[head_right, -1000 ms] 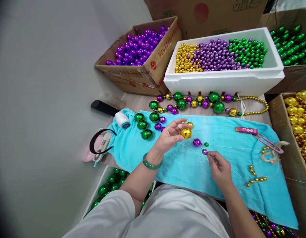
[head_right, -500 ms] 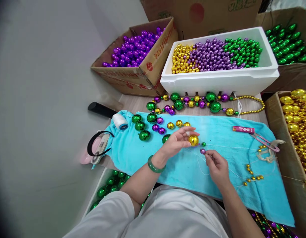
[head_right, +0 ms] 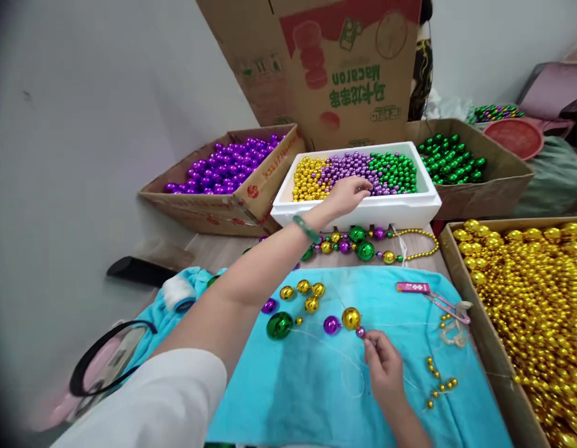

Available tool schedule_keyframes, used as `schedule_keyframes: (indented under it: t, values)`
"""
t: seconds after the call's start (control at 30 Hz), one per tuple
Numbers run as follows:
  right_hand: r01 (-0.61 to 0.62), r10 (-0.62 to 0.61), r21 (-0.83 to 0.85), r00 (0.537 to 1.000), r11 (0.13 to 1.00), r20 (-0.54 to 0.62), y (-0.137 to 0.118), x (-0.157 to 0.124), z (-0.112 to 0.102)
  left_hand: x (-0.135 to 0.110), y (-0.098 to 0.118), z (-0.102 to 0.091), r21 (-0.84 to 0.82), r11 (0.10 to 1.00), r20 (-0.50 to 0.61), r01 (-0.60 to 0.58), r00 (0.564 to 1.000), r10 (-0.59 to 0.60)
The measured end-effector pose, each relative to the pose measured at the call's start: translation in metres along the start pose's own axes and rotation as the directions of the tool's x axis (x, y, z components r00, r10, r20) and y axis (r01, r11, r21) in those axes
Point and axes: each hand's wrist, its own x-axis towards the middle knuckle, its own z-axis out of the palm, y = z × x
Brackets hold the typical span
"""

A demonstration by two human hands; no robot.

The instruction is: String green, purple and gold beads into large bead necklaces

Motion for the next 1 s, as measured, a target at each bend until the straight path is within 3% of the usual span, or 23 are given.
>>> schedule_keyframes:
  t: [0.1,0.23,0.4,0.57,0.67,0.73,0.83,0.87,0.9,0.97,1.0]
  values:
    - [0.018,-0.018,-0.004,1.000,1.000,0.003,0.002,0.000,0.003,0.061,-0.003,0.029,0.202,0.979,0.110,-0.004,0.994,-0.019]
    - [0.028,-0.029,-0.033,0.999,0.999,-0.015,0.007,0.001,0.004,0.101,-0.011,0.057,0.385,0.922,0.188,-0.049,0.982,-0.026]
    - [0.004,-0.004,-0.038,1.000,0.999,-0.004,0.005,0.002,0.001,0.121,-0.019,0.078,0.420,0.907,0.223,-0.017,0.971,-0.086]
    - [-0.042,0.042,-0.012,0.999,0.999,0.010,-0.001,0.003,-0.004,0.133,-0.024,0.092,0.436,0.897,0.172,0.071,0.972,-0.161]
    - [-0.057,0.057,0.003,0.998,0.998,0.007,0.000,0.002,-0.007,0.140,-0.021,0.085,0.400,0.911,0.158,0.101,0.972,-0.177]
    - [-0.060,0.060,0.019,0.998,0.998,-0.011,0.000,0.000,-0.011,0.141,-0.014,0.070,0.344,0.934,0.148,0.096,0.977,-0.155]
    - [-0.047,0.049,0.042,0.997,0.998,-0.054,-0.001,-0.002,-0.016,0.113,0.003,0.033,0.145,0.985,0.102,0.091,0.989,-0.106]
    - [-0.036,0.039,0.045,0.997,0.998,-0.066,-0.002,-0.002,-0.017,0.092,0.010,0.020,0.080,0.992,0.096,0.093,0.990,-0.101]
    - [-0.020,0.023,0.045,0.997,0.999,-0.071,-0.003,-0.003,-0.018,0.065,0.017,0.007,-0.107,0.985,0.101,0.132,0.987,-0.121]
    - [0.019,-0.017,0.041,0.998,0.999,-0.067,-0.006,-0.004,-0.019,-0.002,0.028,-0.014,-0.453,0.870,0.117,0.195,0.980,-0.159]
    - [0.040,-0.038,0.035,0.998,0.999,-0.056,-0.007,-0.004,-0.020,-0.039,0.032,-0.020,-0.591,0.766,0.133,0.253,0.967,-0.217]
